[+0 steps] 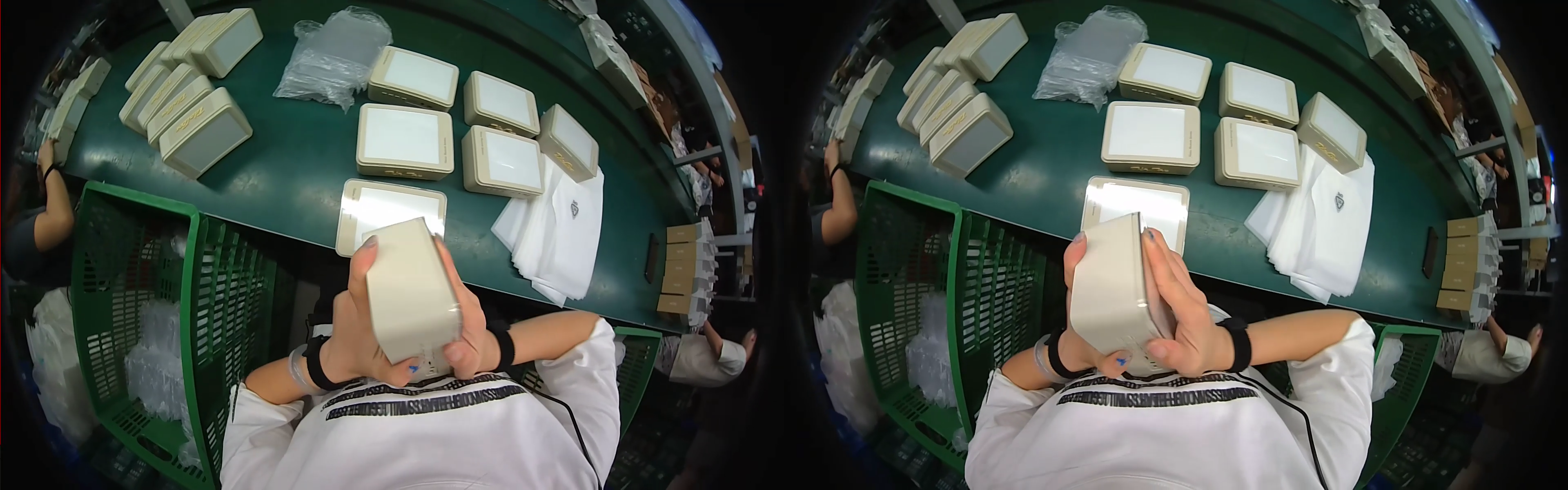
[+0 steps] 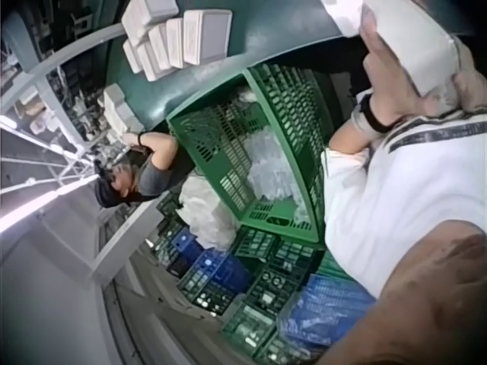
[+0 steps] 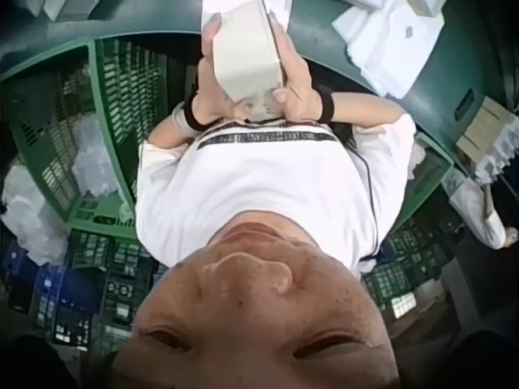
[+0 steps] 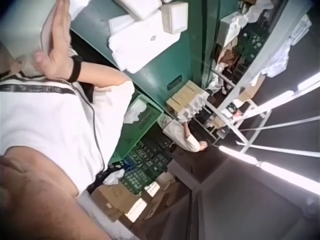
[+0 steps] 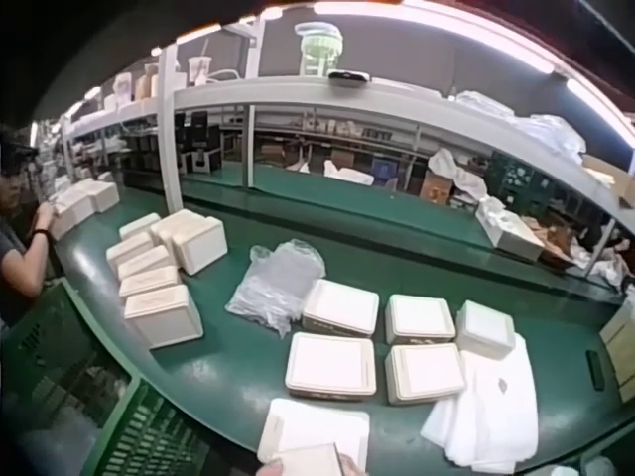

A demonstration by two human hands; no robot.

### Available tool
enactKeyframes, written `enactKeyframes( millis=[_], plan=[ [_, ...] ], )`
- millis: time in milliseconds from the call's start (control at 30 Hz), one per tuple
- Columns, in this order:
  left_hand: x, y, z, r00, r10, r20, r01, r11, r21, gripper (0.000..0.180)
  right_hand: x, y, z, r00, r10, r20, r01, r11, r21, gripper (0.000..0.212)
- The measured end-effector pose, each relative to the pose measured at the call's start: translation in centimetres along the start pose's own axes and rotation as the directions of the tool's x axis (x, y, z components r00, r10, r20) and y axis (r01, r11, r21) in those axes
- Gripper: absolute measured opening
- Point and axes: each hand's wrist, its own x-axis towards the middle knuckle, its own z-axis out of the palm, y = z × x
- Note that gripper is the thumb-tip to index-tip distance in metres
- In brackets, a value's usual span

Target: The person removes plastic covers from a bag and fits them onto the screens of speakers by hand. The person then turns the speakers over and stacks them on the table, repeating the process for several units.

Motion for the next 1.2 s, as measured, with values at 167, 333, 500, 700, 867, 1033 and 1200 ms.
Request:
enactKeyframes(
  millis=[167, 333, 500, 700, 867, 1033, 1200],
  plan=[
    [3.1, 0.5, -0.8, 0.957, 0.287, 0.038, -0.289, 0.948, 0.131, 0.111, 2.4, -2.4, 0.3, 0.966, -0.009, -0.259, 0.090, 0.948, 0.304, 0.095],
    [6.0, 5.3, -2.5, 0.959, -0.070, -0.273, 0.027, 0.987, -0.156, 0.102, 6.2, -2.5, -3.1, 0.940, 0.307, -0.150, -0.145, 0.755, 0.640, 0.065],
    [5.4, 2.1, -4.4, 0.936, 0.331, -0.120, -0.239, 0.849, 0.471, 0.102, 7.0, -4.4, -3.8, 0.777, 0.614, 0.141, -0.344, 0.225, 0.912, 0.057],
    [6.1, 2.3, -2.3, 0.990, -0.067, -0.125, 0.052, 0.991, -0.124, 0.118, 4.3, -1.9, -7.0, 0.932, 0.177, -0.317, -0.088, 0.958, 0.274, 0.082],
    [6.8, 2.2, -4.2, 0.999, 0.044, 0.003, -0.042, 0.916, 0.398, 0.112, 2.6, 0.6, -6.8, 0.968, -0.102, -0.228, 0.077, 0.990, -0.115, 0.095],
    [5.8, 0.3, -3.1, 0.971, 0.173, -0.168, -0.105, 0.929, 0.354, 0.107, 1.6, 2.3, -5.8, 0.949, -0.169, -0.268, 0.150, 0.985, -0.089, 0.093],
    [5.4, -0.6, -2.8, 0.952, 0.204, -0.227, -0.126, 0.940, 0.317, 0.103, 1.9, 2.0, -5.5, 0.943, -0.208, -0.262, 0.223, 0.974, 0.029, 0.090]
  ],
)
